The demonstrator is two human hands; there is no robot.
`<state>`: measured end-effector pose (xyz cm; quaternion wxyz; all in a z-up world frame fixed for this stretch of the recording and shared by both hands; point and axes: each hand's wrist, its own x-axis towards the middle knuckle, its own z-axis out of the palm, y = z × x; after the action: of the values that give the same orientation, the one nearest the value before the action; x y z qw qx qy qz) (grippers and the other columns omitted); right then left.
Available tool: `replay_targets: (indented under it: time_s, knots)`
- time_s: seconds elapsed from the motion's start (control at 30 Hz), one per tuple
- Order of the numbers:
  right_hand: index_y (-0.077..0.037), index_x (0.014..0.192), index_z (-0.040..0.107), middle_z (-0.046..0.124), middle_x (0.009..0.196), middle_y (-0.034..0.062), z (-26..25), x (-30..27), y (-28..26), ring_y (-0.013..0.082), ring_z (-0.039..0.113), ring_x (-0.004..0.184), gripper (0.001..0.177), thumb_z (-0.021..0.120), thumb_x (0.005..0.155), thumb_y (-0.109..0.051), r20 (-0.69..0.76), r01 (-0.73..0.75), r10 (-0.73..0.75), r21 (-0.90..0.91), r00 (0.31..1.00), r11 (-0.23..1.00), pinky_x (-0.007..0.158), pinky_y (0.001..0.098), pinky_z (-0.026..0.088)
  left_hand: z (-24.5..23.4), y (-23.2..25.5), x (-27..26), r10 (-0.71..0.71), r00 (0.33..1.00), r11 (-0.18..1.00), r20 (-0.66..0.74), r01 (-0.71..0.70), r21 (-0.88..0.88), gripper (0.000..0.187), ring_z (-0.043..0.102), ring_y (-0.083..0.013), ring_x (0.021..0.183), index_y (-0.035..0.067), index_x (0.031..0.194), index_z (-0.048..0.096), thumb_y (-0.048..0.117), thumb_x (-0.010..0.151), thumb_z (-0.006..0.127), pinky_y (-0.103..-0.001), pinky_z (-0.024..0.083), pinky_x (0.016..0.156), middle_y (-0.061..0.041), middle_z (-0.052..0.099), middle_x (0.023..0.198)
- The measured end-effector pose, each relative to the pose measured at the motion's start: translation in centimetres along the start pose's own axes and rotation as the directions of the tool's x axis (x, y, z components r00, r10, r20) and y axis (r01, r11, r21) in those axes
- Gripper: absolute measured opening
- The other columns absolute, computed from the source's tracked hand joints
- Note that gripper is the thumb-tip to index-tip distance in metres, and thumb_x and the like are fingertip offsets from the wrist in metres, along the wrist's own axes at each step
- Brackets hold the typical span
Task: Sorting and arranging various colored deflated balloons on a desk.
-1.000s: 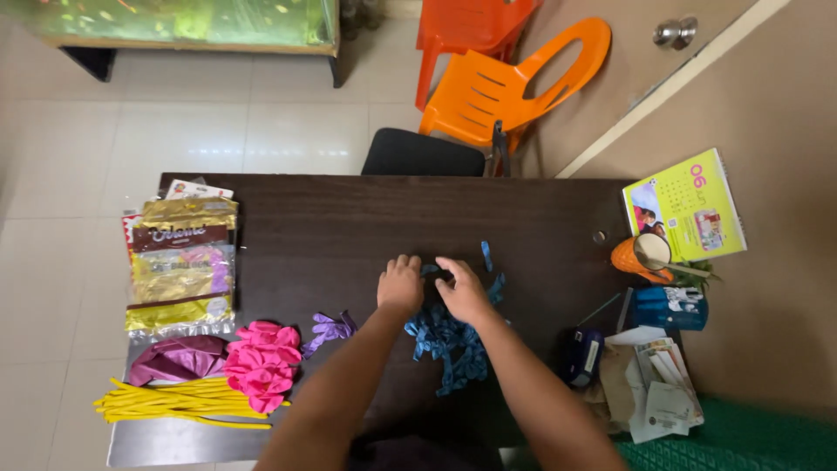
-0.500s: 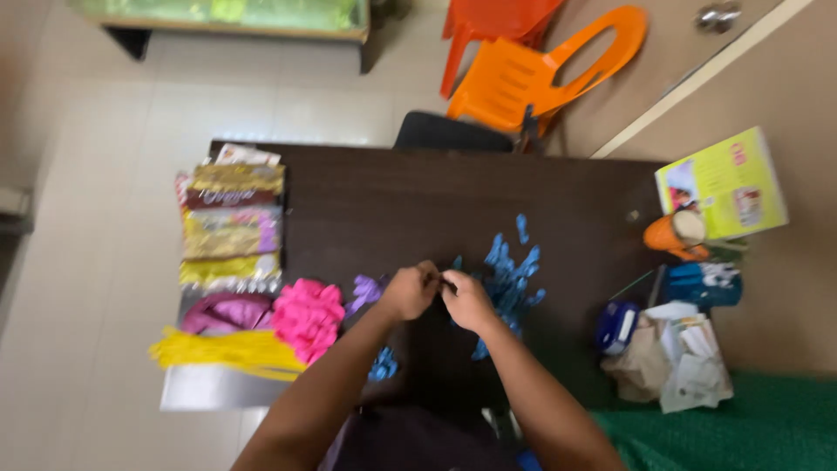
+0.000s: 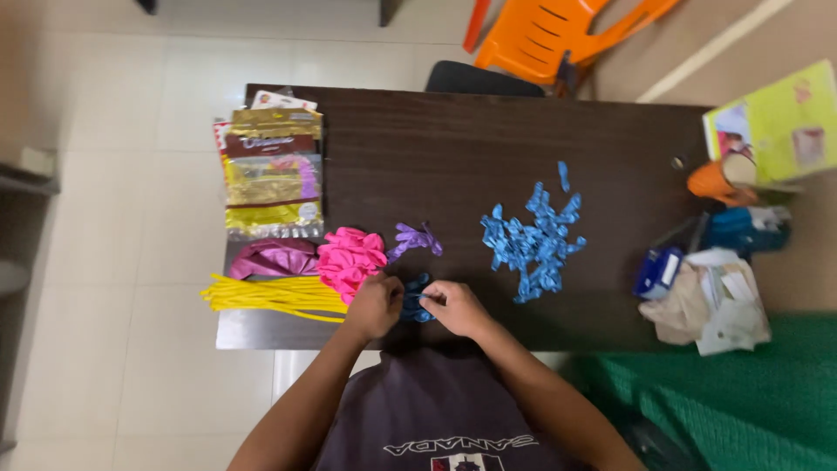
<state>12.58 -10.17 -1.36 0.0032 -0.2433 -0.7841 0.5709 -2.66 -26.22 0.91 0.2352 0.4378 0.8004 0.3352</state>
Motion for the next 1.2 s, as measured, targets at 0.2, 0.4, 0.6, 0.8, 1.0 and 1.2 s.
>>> replay_targets:
  time_s: [0.2,0.4,0.6,0.8,1.0,1.2]
  knots:
    - [-0.005,0.092,0.076,0.076,0.082,0.0065,-4.0,-2.5,-0.4,0.0144,0.072,0.072,0.015,0.076,0.088,-0.019,-0.125,-0.066,0.051,-0.119,0.991,0.991,0.067,0.0303,0.057,0.1,2.1,2.5,0.023,0.997,0.999,0.067,-0.026,0.043,0.015,0.063,-0.0409,0.094,0.006,0.088,0.070,0.018,0.080,0.068,-0.049,0.052,0.083,-0.019,0.066,0.091]
    - [-0.006,0.092,0.076,0.077,0.090,0.0070,-11.1,-3.3,4.2,0.0161,0.072,0.077,0.012,0.074,0.088,-0.018,-0.424,0.001,-0.070,-0.162,0.903,0.987,0.068,0.0325,0.055,2.5,7.7,8.9,0.161,0.975,0.985,0.154,-0.168,0.037,0.017,0.065,-0.0392,0.100,0.006,0.093,0.070,0.021,0.090,0.064,-0.049,0.053,0.088,-0.018,0.068,0.098]
    - [-0.007,0.106,0.074,0.075,0.103,0.0095,-19.4,-1.5,5.6,0.0234,0.071,0.083,0.020,0.072,0.087,-0.016,-0.573,-0.057,-0.101,-0.251,0.813,0.966,0.074,0.0343,0.057,7.8,13.1,16.1,0.288,0.948,0.954,0.136,-0.296,0.047,0.027,0.060,-0.0398,0.117,0.005,0.110,0.071,0.017,0.088,0.062,-0.047,0.049,0.099,-0.019,0.067,0.119]
    - [-0.013,0.119,0.072,0.067,0.127,0.0102,-25.3,2.6,7.8,0.0353,0.063,0.113,0.035,0.075,0.086,-0.024,-0.497,-0.048,-0.272,-0.540,0.824,0.840,0.097,0.0444,0.052,13.4,16.1,23.6,0.172,0.965,0.963,0.201,-0.207,0.173,0.043,0.052,-0.0397,0.130,0.007,0.127,0.064,0.021,0.088,0.058,-0.047,0.045,0.106,-0.018,0.058,0.141]
    - [-0.018,0.133,0.063,0.048,0.147,0.0102,-27.9,7.3,9.6,0.0411,0.048,0.126,0.057,0.078,0.079,-0.030,-0.399,-0.150,-0.111,-0.567,0.910,0.810,0.102,0.0541,0.044,18.7,15.9,28.7,0.032,0.979,0.956,0.200,-0.089,0.280,0.050,0.046,-0.0423,0.135,0.008,0.134,0.060,0.025,0.086,0.062,-0.050,0.042,0.108,-0.019,0.050,0.148]
    - [-0.012,0.128,0.065,0.058,0.138,0.0082,-29.9,9.0,9.8,0.0384,0.055,0.118,0.050,0.076,0.081,-0.023,-0.369,-0.097,-0.130,-0.535,0.920,0.839,0.098,0.0497,0.047,19.3,17.7,29.8,-0.034,0.986,0.977,0.160,-0.001,0.213,0.045,0.046,-0.0393,0.137,0.010,0.131,0.062,0.024,0.089,0.061,-0.048,0.041,0.109,-0.016,0.053,0.146]
